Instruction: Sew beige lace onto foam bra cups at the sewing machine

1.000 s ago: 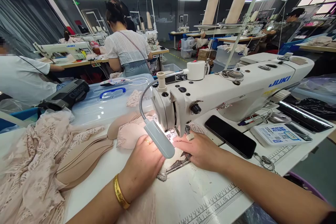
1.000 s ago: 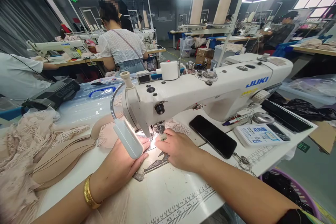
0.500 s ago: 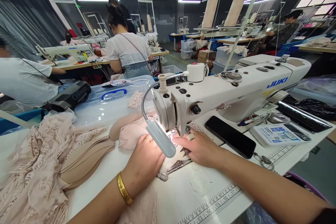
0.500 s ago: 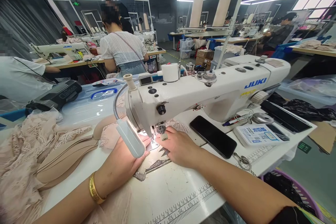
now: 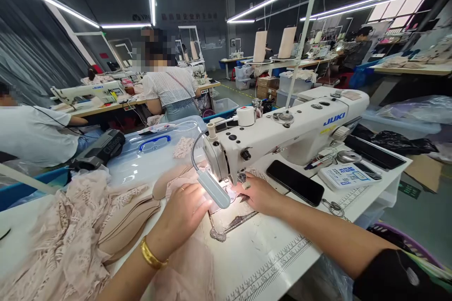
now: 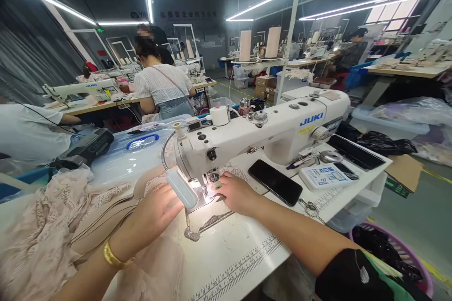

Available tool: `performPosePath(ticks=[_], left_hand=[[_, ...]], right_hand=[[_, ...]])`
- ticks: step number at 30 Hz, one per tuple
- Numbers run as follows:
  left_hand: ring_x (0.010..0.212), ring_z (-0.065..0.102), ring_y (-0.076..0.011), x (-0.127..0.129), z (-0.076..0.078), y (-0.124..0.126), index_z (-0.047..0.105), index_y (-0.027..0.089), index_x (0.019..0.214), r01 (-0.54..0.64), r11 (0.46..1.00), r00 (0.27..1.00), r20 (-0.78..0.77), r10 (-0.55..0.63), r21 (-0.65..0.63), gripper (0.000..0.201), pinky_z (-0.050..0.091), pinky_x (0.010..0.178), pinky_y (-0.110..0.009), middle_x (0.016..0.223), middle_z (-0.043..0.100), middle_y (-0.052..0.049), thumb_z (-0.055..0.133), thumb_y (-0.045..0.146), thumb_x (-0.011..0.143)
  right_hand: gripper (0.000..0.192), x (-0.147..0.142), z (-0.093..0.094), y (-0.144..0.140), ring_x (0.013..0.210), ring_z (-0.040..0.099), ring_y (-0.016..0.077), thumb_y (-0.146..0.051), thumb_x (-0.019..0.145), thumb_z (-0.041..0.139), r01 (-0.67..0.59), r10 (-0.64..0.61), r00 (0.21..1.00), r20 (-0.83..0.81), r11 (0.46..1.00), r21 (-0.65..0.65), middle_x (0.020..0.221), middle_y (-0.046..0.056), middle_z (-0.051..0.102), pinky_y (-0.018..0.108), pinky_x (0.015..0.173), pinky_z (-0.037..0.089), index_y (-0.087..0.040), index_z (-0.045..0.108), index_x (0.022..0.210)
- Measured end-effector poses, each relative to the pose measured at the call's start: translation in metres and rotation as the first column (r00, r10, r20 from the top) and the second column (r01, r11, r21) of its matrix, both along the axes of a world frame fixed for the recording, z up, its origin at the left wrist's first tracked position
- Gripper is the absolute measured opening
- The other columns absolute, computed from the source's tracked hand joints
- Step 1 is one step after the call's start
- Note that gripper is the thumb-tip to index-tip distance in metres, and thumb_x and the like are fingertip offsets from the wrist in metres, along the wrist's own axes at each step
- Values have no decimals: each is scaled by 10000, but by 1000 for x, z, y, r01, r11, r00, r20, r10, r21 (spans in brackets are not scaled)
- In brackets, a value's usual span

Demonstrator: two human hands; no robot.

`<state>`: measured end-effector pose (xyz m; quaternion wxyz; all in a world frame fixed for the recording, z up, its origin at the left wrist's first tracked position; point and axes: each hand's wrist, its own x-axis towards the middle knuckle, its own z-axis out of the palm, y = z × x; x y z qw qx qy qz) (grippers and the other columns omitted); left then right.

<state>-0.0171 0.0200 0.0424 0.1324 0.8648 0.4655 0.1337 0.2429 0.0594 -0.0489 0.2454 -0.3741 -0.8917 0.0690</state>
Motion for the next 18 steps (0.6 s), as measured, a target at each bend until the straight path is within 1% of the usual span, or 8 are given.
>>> performPosePath(ticks=[2, 4, 7, 9, 11, 14, 16, 18], left_hand=[[1014, 618, -263, -5, 14, -12, 728, 232, 1057, 11, 976, 997, 73, 5, -219, 313, 471, 897, -390, 1079, 724, -68, 470, 401, 1009], [990, 650, -248, -4, 18, -30, 742, 242, 1113, 55, 859, 982, 185, 47, -509, 342, 503, 870, -358, 1085, 741, -63, 542, 488, 984], [949, 697, -244, 12, 4, -61, 743, 191, 1122, 172, 481, 845, 380, 377, -860, 474, 557, 872, -368, 1083, 752, -111, 663, 603, 902], [1007, 713, -256, 30, -11, -76, 726, 162, 1141, 259, 300, 623, 397, 675, -918, 545, 561, 946, -383, 1119, 750, -146, 756, 610, 833], [1032, 711, -251, 49, -24, -84, 731, 141, 1073, 330, 293, 395, 413, 821, -898, 508, 551, 984, -364, 1100, 750, -155, 841, 540, 778], [943, 701, -208, 64, -33, -82, 719, 164, 1019, 370, 422, 199, 515, 834, -827, 411, 565, 903, -317, 1044, 744, -105, 904, 396, 735], [870, 679, -179, 65, -33, -77, 704, 192, 1028, 342, 482, 180, 559, 809, -807, 417, 555, 822, -286, 976, 729, -56, 921, 353, 711], [813, 648, -166, 60, -31, -71, 704, 191, 1001, 285, 502, 227, 566, 792, -816, 427, 535, 769, -274, 901, 707, -34, 932, 371, 689]], right_hand=[[240, 3, 1, -1, 953, 568, 231, 19, 811, 611, 32, -32, 999, 1, 999, 27, 927, 67, 678, 304, 774, 493, -199, 711, 835], [248, 8, 7, -10, 882, 572, 218, 45, 775, 602, 58, -57, 998, -13, 997, 42, 868, 55, 664, 297, 736, 483, -191, 679, 793], [247, 14, 23, -41, 850, 586, 202, 19, 823, 565, 20, -6, 985, -170, 997, 80, 878, 42, 678, 309, 757, 492, -201, 655, 892], [240, 14, 32, -69, 861, 600, 203, -33, 887, 541, -27, 67, 948, -311, 991, 131, 929, 54, 696, 326, 780, 509, -210, 638, 1016], [298, 9, 36, -95, 864, 609, 212, -56, 897, 525, -63, 129, 918, -375, 981, 183, 978, 69, 705, 344, 779, 524, -221, 613, 1129], [414, 2, 34, -123, 836, 598, 221, -33, 848, 500, -112, 180, 920, -349, 972, 204, 1051, 83, 716, 355, 727, 521, -221, 589, 1206], [383, 0, 32, -132, 825, 585, 219, -46, 862, 516, -176, 213, 927, -309, 974, 144, 1084, 85, 720, 351, 710, 515, -210, 594, 1200], [306, 1, 35, -130, 860, 592, 215, -93, 916, 553, -245, 253, 913, -319, 967, 65, 1096, 84, 720, 351, 756, 524, -207, 603, 1195]])
